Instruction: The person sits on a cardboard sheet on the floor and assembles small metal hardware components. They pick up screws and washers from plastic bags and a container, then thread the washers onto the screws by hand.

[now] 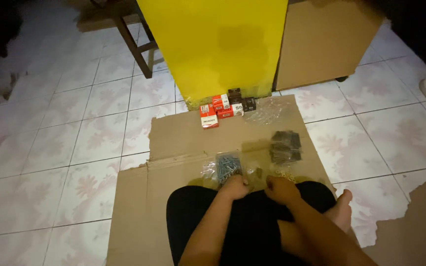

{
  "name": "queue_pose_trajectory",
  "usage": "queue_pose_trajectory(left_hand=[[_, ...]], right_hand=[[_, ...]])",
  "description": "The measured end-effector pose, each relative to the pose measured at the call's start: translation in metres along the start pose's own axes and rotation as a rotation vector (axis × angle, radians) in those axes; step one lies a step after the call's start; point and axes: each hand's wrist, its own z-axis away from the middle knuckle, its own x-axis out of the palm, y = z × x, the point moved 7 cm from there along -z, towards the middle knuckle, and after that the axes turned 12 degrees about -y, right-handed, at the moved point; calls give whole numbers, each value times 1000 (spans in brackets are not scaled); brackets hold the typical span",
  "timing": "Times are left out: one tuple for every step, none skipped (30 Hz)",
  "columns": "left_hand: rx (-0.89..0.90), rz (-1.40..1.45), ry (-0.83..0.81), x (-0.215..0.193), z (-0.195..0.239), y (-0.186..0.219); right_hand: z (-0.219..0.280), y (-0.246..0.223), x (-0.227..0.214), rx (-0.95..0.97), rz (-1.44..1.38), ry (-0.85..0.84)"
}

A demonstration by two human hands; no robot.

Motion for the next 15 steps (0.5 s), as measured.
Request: queue_pose_trajectory(left_hand=[[6, -1, 1, 8, -10, -12], [-29, 13, -28, 17, -19, -26], [-53, 24, -44, 17, -37, -36], [-36, 19, -29, 8, -35, -24], [-72, -4, -65, 8, -26, -20], [-107, -27, -101, 8, -17, -16], [-106, -24, -94, 12, -19, -20], [-102, -57, -56, 14, -21, -23], [-99, -92, -19, 15, -22, -27], [-99, -93, -14, 10, -2, -13], [-76, -125, -42, 5, 13, 6], [-53, -157, -69, 0, 27, 25], [-45, -161, -60, -6, 35, 33], [-113, -140, -41, -12, 43, 35], [-188, -118, -30, -12, 57, 34]], right_hand=[[8, -5, -1, 3, 3, 5], [15, -10, -1, 26, -12, 0], [17, -14, -11, 44, -17, 9], [13, -10, -12, 41, -5, 28], [12, -6, -4, 79, 33, 22], [11, -1, 4, 116, 69, 17], [15, -2, 4, 112, 75, 19], [19, -3, 2, 85, 48, 55], [24, -6, 1, 58, 17, 91], [27, -6, 8, 54, 19, 93], [28, -2, 10, 78, 36, 88], [29, 1, 12, 102, 52, 82], [32, -3, 6, 100, 57, 94], [33, -6, 3, 96, -1, 86], [40, -10, 8, 93, -65, 68]])
